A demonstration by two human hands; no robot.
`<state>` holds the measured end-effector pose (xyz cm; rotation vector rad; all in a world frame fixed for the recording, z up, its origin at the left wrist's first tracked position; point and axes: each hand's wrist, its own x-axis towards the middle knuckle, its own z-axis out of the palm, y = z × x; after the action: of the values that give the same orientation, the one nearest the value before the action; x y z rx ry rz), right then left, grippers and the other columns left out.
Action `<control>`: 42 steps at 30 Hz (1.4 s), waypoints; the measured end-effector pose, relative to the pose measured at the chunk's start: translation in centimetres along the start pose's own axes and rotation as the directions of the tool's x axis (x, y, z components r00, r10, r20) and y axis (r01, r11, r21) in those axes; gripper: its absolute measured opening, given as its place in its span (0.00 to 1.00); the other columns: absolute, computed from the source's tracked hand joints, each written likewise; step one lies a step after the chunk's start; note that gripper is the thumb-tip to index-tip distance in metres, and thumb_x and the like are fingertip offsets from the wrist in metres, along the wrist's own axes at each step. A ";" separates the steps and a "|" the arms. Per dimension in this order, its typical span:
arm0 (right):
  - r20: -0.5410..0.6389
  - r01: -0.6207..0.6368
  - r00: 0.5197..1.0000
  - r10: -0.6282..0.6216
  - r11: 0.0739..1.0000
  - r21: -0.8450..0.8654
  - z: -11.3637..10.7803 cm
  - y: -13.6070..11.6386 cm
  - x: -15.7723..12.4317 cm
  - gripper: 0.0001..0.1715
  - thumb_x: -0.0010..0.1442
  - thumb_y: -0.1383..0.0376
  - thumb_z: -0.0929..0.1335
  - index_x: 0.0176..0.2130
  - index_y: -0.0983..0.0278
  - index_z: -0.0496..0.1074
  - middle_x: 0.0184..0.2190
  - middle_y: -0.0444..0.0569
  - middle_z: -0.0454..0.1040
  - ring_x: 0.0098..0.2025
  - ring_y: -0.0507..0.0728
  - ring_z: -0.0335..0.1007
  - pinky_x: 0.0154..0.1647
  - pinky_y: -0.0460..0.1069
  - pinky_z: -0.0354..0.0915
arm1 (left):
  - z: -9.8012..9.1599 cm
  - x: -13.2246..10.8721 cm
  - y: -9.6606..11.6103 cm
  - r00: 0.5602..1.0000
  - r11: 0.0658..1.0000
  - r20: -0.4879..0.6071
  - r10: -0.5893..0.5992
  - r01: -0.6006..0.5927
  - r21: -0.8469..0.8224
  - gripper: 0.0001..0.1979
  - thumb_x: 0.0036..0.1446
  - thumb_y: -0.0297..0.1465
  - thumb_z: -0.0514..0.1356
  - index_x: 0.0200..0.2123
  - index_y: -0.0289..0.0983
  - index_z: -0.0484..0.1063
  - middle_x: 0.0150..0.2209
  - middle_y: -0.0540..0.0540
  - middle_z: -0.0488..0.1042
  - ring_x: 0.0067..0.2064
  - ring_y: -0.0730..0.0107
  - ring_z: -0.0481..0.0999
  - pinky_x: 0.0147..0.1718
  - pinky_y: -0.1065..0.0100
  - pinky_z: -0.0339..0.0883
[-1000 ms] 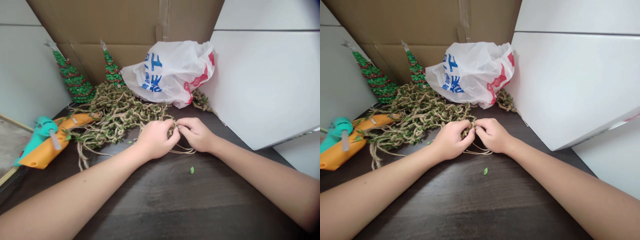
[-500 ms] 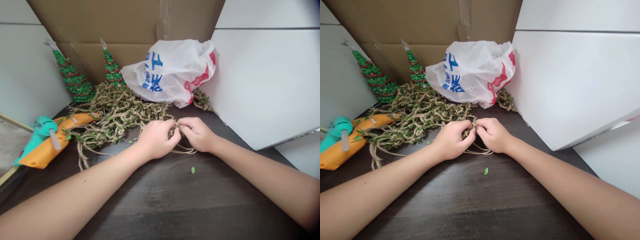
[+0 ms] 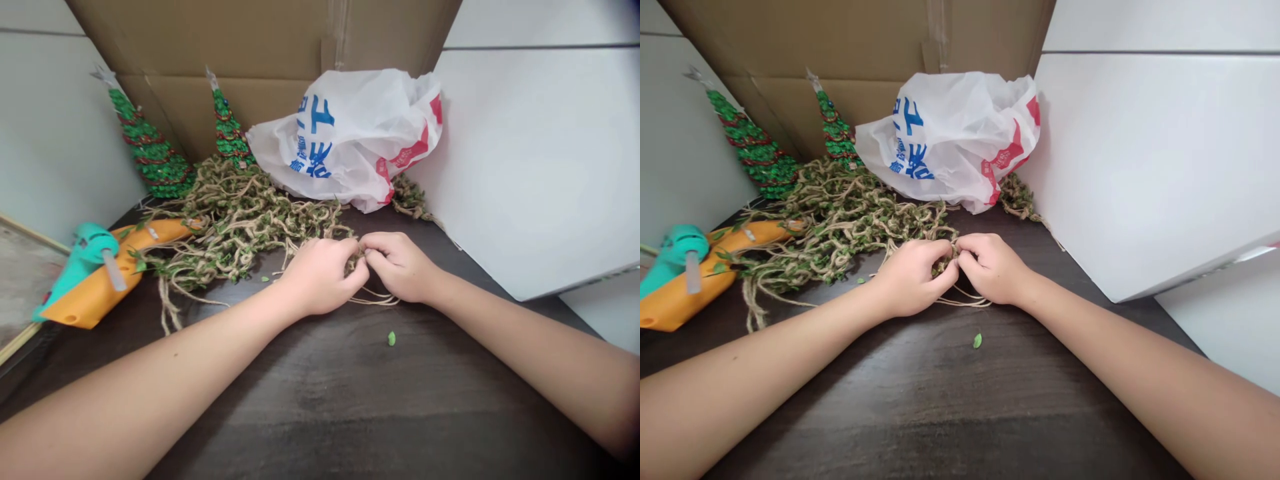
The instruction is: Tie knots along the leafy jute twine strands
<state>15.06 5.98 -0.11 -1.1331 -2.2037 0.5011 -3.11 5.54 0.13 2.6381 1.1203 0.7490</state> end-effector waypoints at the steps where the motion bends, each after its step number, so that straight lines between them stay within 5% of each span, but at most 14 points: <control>1: 0.000 -0.001 1.000 0.001 1.000 -0.001 0.0 0.0 0.0 0.13 0.58 0.69 0.60 0.22 0.62 0.57 0.21 0.42 0.60 0.26 0.51 0.56 0.29 0.49 0.52 | 0.0 0.0 0.0 1.000 1.000 -0.001 0.002 -0.002 0.006 0.10 0.63 0.33 0.54 0.32 0.36 0.71 0.27 0.48 0.75 0.28 0.69 0.71 0.30 0.67 0.62; 42: -0.016 -0.049 0.999 0.049 0.999 0.016 0.0 0.3 -0.1 0.15 0.59 0.69 0.60 0.22 0.62 0.57 0.19 0.41 0.58 0.24 0.51 0.54 0.28 0.50 0.49 | -0.2 0.0 0.5 1.000 0.991 -0.013 -0.023 0.025 0.130 0.12 0.65 0.35 0.51 0.35 0.36 0.71 0.29 0.45 0.76 0.31 0.62 0.75 0.31 0.64 0.64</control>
<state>15.30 6.08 -0.33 -1.1814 -2.1592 0.5264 -2.91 5.21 0.44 2.7238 1.2417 0.7099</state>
